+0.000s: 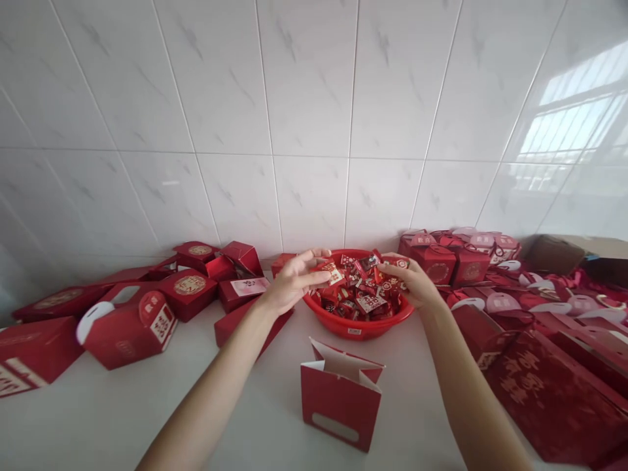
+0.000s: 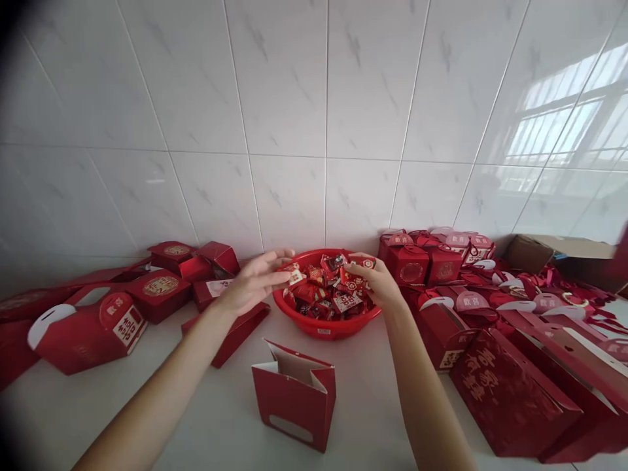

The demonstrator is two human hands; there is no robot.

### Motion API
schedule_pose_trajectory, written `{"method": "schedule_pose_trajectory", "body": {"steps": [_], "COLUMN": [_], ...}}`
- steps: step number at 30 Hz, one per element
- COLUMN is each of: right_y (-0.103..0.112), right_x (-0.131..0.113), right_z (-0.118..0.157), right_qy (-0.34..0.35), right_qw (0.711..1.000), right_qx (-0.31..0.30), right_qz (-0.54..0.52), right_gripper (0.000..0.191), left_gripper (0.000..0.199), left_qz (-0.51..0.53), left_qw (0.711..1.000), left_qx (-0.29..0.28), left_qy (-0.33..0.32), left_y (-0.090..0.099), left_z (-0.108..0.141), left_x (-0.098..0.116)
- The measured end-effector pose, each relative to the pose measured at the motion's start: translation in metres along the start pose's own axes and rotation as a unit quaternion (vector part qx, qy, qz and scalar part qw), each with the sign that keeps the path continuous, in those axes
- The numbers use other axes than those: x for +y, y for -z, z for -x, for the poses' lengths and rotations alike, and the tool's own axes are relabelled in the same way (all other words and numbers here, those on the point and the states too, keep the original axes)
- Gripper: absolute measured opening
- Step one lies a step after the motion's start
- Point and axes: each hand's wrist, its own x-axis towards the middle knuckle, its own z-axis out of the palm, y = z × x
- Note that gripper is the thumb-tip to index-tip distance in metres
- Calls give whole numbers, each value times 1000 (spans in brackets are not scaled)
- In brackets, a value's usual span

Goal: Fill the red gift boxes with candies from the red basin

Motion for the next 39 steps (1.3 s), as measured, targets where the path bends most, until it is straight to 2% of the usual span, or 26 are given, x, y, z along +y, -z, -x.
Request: {"method": "schedule_pose_trajectory", "body": {"steps": [4, 7, 11, 16, 21, 27, 30, 34, 39], "right_y": [-14, -22, -24, -23, -28, -36, -41, -49, -54], "right_x": [-28, -37, -38, -41, -50, -46, -43, -39, -34], "right_z": [27, 44, 55, 64, 73, 79, 82, 85, 85], "right_qy": [32, 51, 80, 109, 143, 161, 147, 136, 166], "right_qw": [997, 993, 986, 972, 943, 896, 869, 838, 827], "right_qx": [-64, -86, -102, -106, -134, -189, -186, -184, -175], "right_qz": [33, 61, 101, 180, 268, 368, 434, 496, 507], "right_gripper": [34, 33, 30, 31, 28, 20, 18, 20, 19], "left_gripper": [27, 22, 23, 30, 19, 26, 36, 41, 42], "left_qz": [-129, -268, -379, -439, -456, -408, -364, -334, -325], "left_qw": [983, 944, 890, 870, 875, 907, 925, 932, 935], "left_qx": [-112, -158, -210, -191, -139, -99, -107, -131, -132], "left_qy": [-65, -111, -142, -116, -83, 7, 38, 57, 63], "left_y": [-7, -21, -34, -30, -20, -11, -8, -7, -8], "left_z": [58, 85, 92, 80, 69, 60, 58, 59, 59], "left_x": [41, 48, 34, 16, 7, -4, -6, -2, 1]}}
